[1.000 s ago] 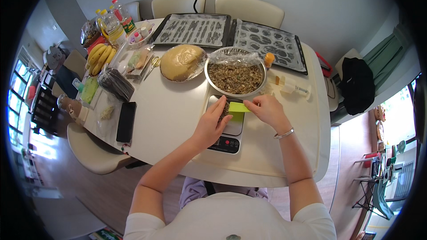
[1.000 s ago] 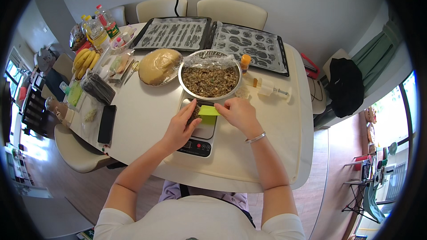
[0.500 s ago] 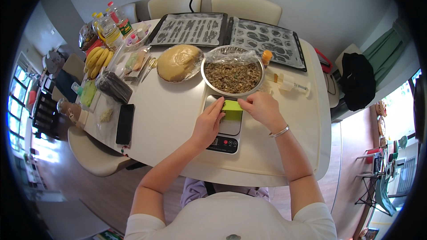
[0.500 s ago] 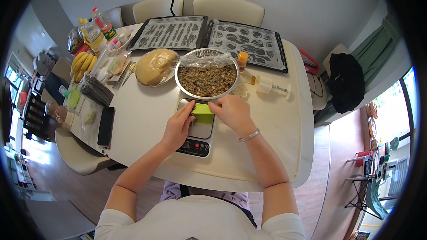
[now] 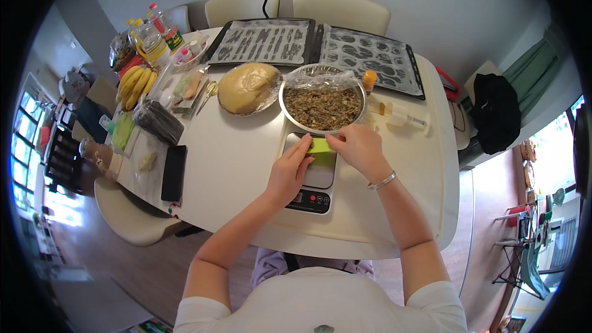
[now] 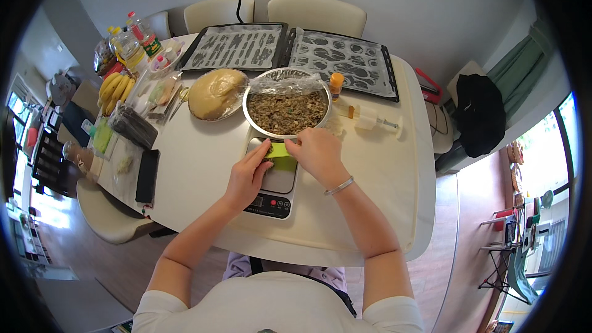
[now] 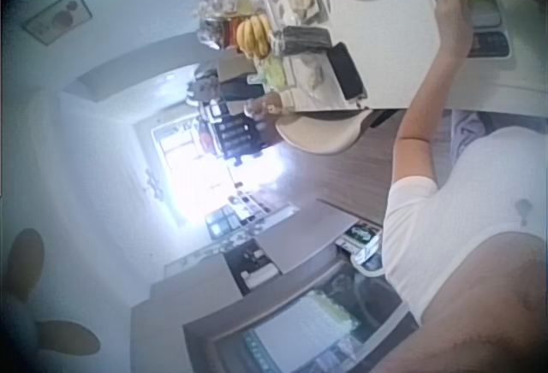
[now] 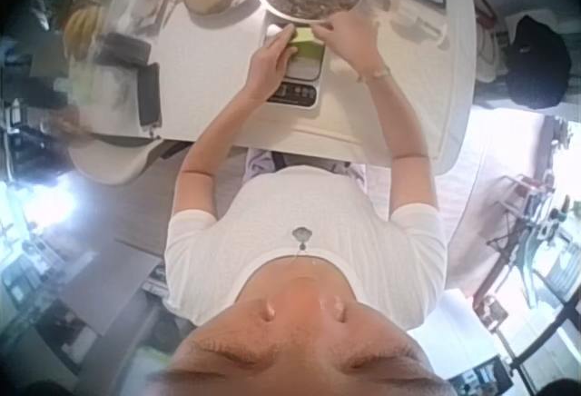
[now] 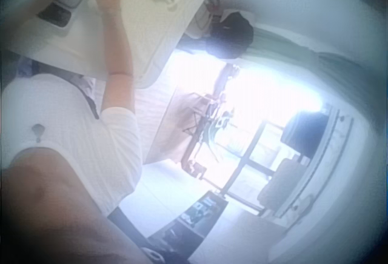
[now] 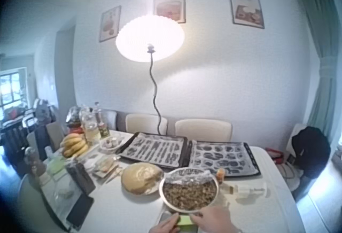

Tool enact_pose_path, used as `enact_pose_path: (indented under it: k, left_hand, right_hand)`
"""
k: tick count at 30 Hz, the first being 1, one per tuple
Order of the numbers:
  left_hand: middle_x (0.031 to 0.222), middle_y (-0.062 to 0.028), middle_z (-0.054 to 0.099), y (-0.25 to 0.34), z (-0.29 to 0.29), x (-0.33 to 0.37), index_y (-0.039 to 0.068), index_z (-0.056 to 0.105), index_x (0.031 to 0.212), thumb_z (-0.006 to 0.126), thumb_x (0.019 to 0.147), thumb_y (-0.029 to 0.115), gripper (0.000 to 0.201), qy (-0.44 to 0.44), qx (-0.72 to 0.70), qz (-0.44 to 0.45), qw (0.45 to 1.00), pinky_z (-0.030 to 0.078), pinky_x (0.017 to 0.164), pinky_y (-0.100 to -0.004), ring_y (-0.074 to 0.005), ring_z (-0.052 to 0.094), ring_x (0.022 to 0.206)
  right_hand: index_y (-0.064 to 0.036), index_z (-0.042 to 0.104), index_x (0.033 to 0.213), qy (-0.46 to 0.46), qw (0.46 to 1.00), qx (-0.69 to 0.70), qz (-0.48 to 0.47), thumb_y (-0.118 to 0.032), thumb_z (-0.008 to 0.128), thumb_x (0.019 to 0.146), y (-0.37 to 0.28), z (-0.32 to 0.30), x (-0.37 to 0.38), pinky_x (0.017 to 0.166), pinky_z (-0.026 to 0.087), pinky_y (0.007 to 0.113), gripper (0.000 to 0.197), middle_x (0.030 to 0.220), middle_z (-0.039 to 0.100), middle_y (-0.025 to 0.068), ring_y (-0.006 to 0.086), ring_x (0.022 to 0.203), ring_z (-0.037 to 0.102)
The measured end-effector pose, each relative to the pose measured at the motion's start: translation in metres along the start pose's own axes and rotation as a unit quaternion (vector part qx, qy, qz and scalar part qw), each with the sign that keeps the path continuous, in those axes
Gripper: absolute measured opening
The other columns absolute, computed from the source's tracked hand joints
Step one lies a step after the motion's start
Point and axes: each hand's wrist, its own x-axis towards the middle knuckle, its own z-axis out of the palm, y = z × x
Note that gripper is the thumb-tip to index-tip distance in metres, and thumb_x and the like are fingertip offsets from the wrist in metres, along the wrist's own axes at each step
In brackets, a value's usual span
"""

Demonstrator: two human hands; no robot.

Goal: The person scoops a brown mixture from a bowl, weighs it on a digital scale, and rolls it into a ball by hand.

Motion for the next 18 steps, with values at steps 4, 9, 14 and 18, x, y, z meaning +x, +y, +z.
enact_pose_path:
  k: [4,9,14,18]
  left_hand:
    - [0.127,-0.0210,0.058,0.010,-0.008,0.003,-0.002,0.050,0.132,0.063,0.087,0.003,0.047,-0.017,-0.090,-0.041,0.995,0.049,0.092,-0.0337,-0.0327,0.062,0.108]
    - [0.124,-0.0199,0.060,0.018,-0.016,0.011,0.000,0.051,0.133,0.061,0.091,0.004,0.044,-0.015,-0.163,-0.057,0.985,0.046,0.094,-0.0301,-0.0274,0.062,0.109]
    - [0.124,-0.0213,0.061,0.013,-0.008,0.042,-0.003,0.056,0.126,0.059,0.092,0.008,0.035,0.019,-0.086,0.015,0.996,0.048,0.093,-0.0324,-0.0311,0.062,0.111]
    - [0.120,-0.0191,0.063,-0.001,0.004,0.091,-0.001,0.065,0.114,0.063,0.091,0.013,0.027,0.017,0.013,0.067,0.998,0.053,0.083,-0.0318,-0.0295,0.064,0.108]
  right_hand:
    - [-0.0074,0.068,0.061,0.005,0.999,0.040,0.021,-0.044,0.061,0.082,0.003,0.002,-0.006,0.052,0.047,0.041,0.043,0.056,0.061,0.0112,0.0298,0.058,0.064]
    - [-0.0080,0.069,0.063,-0.022,0.995,0.067,0.064,-0.048,0.060,0.083,0.002,-0.008,-0.007,0.054,0.047,0.041,0.045,0.059,0.062,0.0101,0.0301,0.061,0.064]
    - [-0.0071,0.069,0.064,0.020,0.998,0.022,0.050,-0.048,0.061,0.083,0.006,-0.021,0.013,0.054,0.048,0.040,0.046,0.064,0.065,0.0117,0.0313,0.063,0.065]
    - [-0.0061,0.069,0.066,0.077,0.994,-0.067,0.027,-0.046,0.063,0.083,0.012,-0.031,0.047,0.055,0.048,0.041,0.043,0.062,0.064,0.0123,0.0307,0.063,0.065]
